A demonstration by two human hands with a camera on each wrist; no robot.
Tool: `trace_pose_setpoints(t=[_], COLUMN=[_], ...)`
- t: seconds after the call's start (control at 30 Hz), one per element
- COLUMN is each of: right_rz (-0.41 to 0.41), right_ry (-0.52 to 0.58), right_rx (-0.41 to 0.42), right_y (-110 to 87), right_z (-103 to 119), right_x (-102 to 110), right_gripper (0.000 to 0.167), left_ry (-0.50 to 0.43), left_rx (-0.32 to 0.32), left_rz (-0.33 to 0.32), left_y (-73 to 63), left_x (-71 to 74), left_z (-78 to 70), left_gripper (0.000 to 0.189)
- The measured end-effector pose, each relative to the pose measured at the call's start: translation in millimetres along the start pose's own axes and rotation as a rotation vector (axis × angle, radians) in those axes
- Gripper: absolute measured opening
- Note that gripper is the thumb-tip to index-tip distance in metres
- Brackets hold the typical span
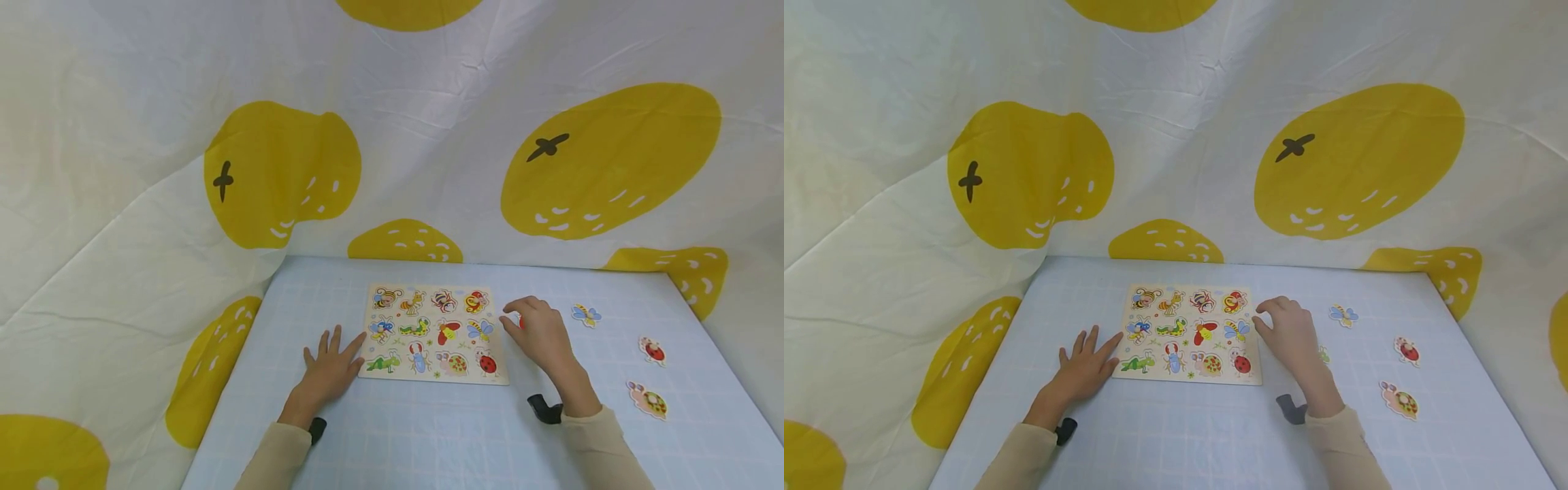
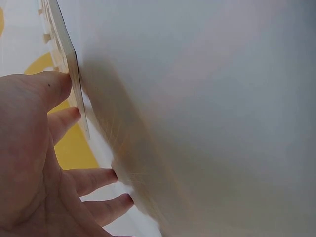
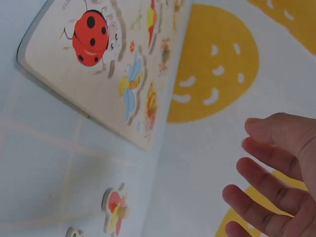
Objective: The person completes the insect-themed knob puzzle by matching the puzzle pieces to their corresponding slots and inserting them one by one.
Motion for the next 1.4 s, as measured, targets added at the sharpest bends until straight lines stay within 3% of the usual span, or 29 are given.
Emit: trace_pose_setpoints(t=[0.43, 0.83, 1.17, 1.4], right_rz=[0.012, 0.167, 0.272, 0.270], right_ry=[0.044, 0.058, 0.064, 0.051], right_rx=[-0.145, -0.305, -0.416, -0.399], right_y=[2.1, 11.6, 12.8, 14.0], right_z=[-52.7, -93.7, -110.8, -115.2], right_x=[-8.7, -27.7, -45.5, -52.1], right_gripper=[0.021, 0.028, 0.030, 0.026], left_ry=[0.006, 0.010, 0.012, 0.019], left_rx=[-0.010, -0.004, -0.001, -0.013], left_rz=[-0.003, 0.000, -0.001, -0.004], left_y=[0.3, 0.0, 1.6, 2.7], left_x=[-1.6, 0.0, -0.9, -2.6], left_z=[1.0, -0.1, 0.4, 2.0], left_gripper=[0.056, 0.056, 0.056, 0.056])
Point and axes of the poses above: each hand's wrist, its own y-axis towards the middle knuckle, its own x-axis out of the back of the hand, z = x × y, the point moved 8 cm from there along y, towards the middle knuckle, and after that the axes turned 5 degrees about z, right-handed, at the moved point
